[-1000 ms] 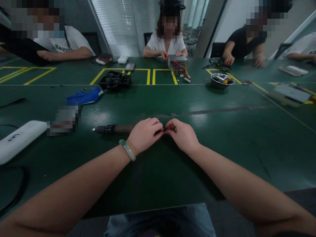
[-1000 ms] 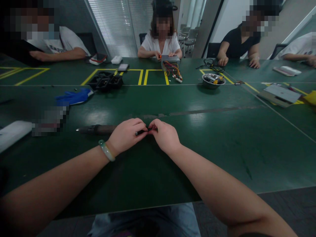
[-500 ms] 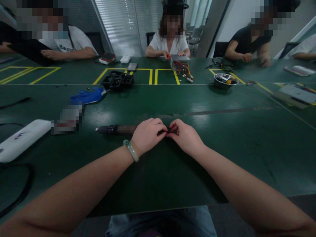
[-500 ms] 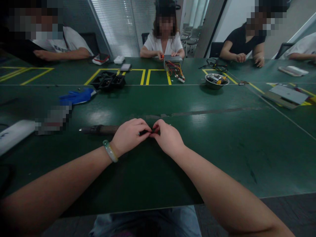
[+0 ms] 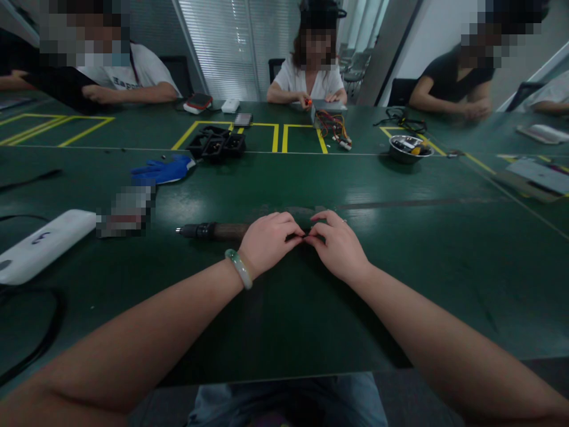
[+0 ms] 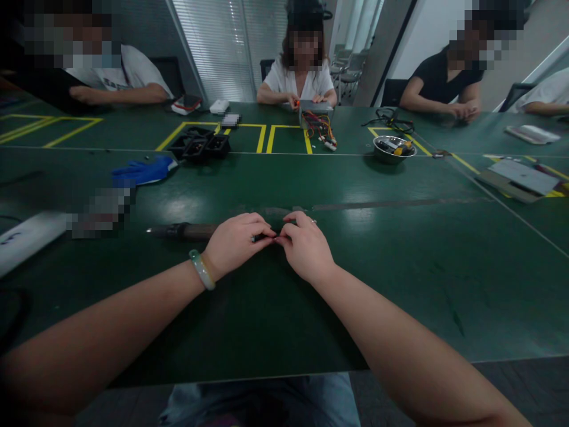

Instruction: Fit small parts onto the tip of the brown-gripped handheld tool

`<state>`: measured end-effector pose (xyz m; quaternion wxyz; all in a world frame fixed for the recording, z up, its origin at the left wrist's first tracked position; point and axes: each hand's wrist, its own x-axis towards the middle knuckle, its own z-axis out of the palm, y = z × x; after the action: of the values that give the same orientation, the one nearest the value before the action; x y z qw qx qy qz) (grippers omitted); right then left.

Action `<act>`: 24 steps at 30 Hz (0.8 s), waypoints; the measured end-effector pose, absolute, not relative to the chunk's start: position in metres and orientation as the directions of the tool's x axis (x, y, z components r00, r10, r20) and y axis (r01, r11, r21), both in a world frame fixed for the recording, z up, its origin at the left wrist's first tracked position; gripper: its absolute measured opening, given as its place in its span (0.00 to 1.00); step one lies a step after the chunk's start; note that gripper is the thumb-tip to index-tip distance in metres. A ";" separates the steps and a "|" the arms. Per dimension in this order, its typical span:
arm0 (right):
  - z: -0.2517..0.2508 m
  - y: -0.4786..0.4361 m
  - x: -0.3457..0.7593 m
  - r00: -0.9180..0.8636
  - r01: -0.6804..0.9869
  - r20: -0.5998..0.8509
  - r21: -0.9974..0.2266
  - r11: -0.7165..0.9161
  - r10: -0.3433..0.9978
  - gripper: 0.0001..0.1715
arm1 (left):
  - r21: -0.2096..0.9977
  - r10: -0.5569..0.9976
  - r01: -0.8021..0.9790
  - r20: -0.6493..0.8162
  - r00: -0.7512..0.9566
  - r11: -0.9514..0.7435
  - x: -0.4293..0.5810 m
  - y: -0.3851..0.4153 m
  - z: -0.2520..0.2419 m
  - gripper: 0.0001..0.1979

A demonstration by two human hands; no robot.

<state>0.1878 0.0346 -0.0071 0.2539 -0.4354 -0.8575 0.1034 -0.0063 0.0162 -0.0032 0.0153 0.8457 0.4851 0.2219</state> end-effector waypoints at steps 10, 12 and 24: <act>-0.017 0.043 0.180 -0.505 0.672 0.238 -0.495 0.551 0.830 0.08 | 0.212 0.847 0.851 0.364 0.387 -0.480 -0.004 0.015 -0.003 0.06; -0.018 0.044 0.178 -0.495 0.678 0.234 -0.497 0.541 0.837 0.08 | 0.196 0.842 0.850 0.362 0.401 -0.489 -0.004 0.015 -0.003 0.06; -0.016 0.039 0.174 -0.478 0.692 0.280 -0.464 0.553 0.832 0.08 | 0.200 0.633 0.612 0.410 0.657 -0.765 -0.004 -0.008 0.013 0.08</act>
<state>0.1738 0.0395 -0.0159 0.2424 -0.4497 -0.8473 0.1452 -0.0042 -0.0077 0.0127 0.0222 0.9098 0.3420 0.2339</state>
